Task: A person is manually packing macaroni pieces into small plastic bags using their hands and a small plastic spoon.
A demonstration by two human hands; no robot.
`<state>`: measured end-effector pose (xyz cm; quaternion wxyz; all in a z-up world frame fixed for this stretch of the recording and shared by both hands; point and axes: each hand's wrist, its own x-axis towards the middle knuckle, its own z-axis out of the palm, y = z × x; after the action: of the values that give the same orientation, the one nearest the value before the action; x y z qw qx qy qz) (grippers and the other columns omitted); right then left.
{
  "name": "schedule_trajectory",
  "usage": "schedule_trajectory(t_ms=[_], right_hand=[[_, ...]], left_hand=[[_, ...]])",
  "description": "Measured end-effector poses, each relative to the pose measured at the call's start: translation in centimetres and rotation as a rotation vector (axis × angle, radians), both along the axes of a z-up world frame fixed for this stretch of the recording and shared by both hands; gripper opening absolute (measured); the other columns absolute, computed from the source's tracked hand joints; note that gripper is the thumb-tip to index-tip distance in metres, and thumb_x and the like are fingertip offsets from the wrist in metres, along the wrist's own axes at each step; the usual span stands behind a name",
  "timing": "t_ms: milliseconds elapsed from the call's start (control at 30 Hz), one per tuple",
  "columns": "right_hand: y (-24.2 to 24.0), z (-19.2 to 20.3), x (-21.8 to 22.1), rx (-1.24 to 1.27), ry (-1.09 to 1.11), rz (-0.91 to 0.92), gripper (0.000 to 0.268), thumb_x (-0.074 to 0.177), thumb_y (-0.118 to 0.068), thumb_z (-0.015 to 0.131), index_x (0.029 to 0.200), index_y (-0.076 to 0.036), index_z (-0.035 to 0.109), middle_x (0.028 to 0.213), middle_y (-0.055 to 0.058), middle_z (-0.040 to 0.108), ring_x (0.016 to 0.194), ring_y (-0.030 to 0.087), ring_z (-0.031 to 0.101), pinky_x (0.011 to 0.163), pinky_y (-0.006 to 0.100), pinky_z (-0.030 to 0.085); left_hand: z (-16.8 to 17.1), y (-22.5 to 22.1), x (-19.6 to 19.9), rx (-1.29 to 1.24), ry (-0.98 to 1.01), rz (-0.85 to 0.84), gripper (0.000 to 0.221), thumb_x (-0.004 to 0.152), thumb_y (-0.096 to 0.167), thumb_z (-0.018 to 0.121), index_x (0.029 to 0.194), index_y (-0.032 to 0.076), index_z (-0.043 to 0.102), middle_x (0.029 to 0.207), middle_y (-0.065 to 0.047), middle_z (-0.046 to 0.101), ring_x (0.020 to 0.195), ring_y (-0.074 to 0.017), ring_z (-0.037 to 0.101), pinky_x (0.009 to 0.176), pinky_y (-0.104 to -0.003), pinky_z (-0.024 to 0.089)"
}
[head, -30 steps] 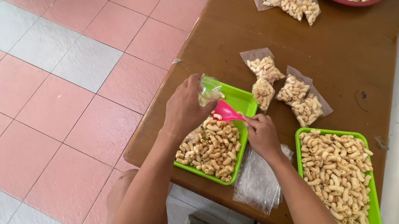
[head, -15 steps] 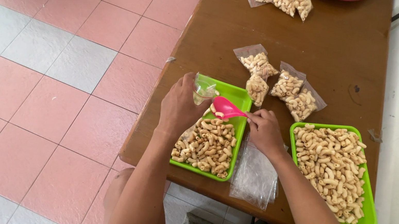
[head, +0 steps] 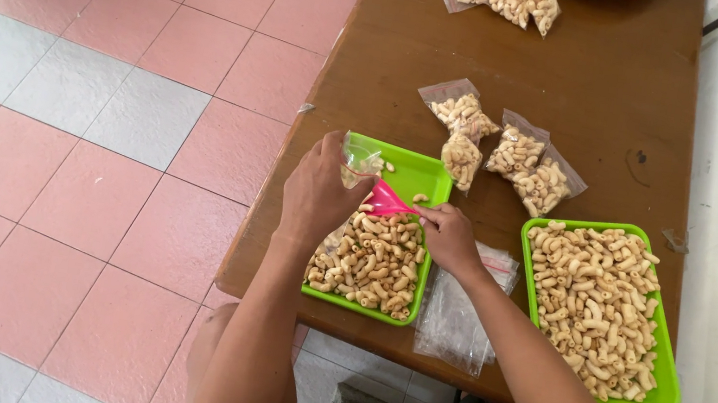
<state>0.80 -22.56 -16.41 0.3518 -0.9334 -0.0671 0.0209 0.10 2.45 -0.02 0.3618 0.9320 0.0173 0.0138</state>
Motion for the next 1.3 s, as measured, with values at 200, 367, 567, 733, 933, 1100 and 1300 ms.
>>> schedule_trajectory(t_ms=[200,367,567,733,933,1100,1300], right_hand=[[0.1,4.3,-1.0,0.136,0.088,-0.118,0.029,0.088,-0.015,0.066,0.113,-0.028,0.076,0.097,0.008,0.071,0.086,0.023,0.065,0.078,0.031,0.051],[-1.3,8.9,-1.7,0.141,0.035,-0.165,0.028,0.088,-0.018,0.067,0.113,-0.029,0.076,0.098,0.006,0.071,0.087,0.021,0.066,0.077,0.031,0.051],[-3.3,13.0,-3.8,0.164,-0.134,-0.207,0.029,0.091,-0.016,0.067,0.117,-0.026,0.074,0.097,0.004,0.070,0.083,0.015,0.063,0.073,0.027,0.049],[-2.9,15.6,-6.4,0.120,-0.379,-0.171,0.030,0.092,-0.009,0.067,0.119,-0.020,0.074,0.095,0.006,0.069,0.079,0.019,0.061,0.070,0.028,0.048],[-1.6,16.3,-8.0,-0.142,-0.876,0.021,0.027,0.092,-0.002,0.067,0.117,-0.009,0.075,0.096,0.007,0.062,0.088,0.026,0.057,0.081,0.033,0.050],[-1.7,17.0,-8.2,-0.115,-1.024,0.020,0.032,0.091,0.004,0.065,0.121,-0.004,0.073,0.099,0.010,0.061,0.088,0.027,0.055,0.078,0.037,0.048],[-2.9,16.5,-7.1,-0.074,-0.931,-0.063,0.029,0.091,0.007,0.066,0.119,0.001,0.073,0.096,0.012,0.060,0.088,0.031,0.056,0.076,0.038,0.048]], left_hand=[[0.3,0.5,-0.2,0.066,0.024,-0.012,0.073,0.075,0.037,0.077,0.134,0.011,0.042,0.122,-0.015,0.059,0.116,-0.0377,0.059,0.094,-0.049,0.051],[-1.3,0.4,0.3,0.113,0.032,-0.040,0.074,0.075,0.043,0.077,0.133,0.013,0.041,0.120,-0.013,0.059,0.115,-0.0359,0.060,0.093,-0.048,0.052],[-2.7,-1.0,0.1,0.179,0.052,-0.132,0.074,0.076,0.049,0.075,0.131,0.011,0.044,0.117,-0.014,0.061,0.112,-0.0375,0.062,0.089,-0.050,0.053],[-1.8,-2.7,-1.2,0.166,0.074,-0.185,0.073,0.074,0.046,0.078,0.129,0.011,0.046,0.114,-0.016,0.062,0.108,-0.0403,0.063,0.087,-0.053,0.054],[0.4,-3.5,-2.6,-0.056,0.122,-0.238,0.069,0.077,0.041,0.076,0.128,0.005,0.045,0.112,-0.021,0.063,0.110,-0.0444,0.063,0.087,-0.057,0.052],[-0.5,-3.9,-2.5,-0.296,0.010,-0.207,0.076,0.072,0.038,0.081,0.134,0.010,0.047,0.106,-0.012,0.068,0.100,-0.0340,0.069,0.084,-0.049,0.054],[1.0,-3.1,-2.6,-0.518,-0.254,-0.047,0.069,0.079,0.031,0.082,0.133,0.004,0.048,0.103,-0.018,0.070,0.101,-0.0398,0.068,0.085,-0.050,0.054]])
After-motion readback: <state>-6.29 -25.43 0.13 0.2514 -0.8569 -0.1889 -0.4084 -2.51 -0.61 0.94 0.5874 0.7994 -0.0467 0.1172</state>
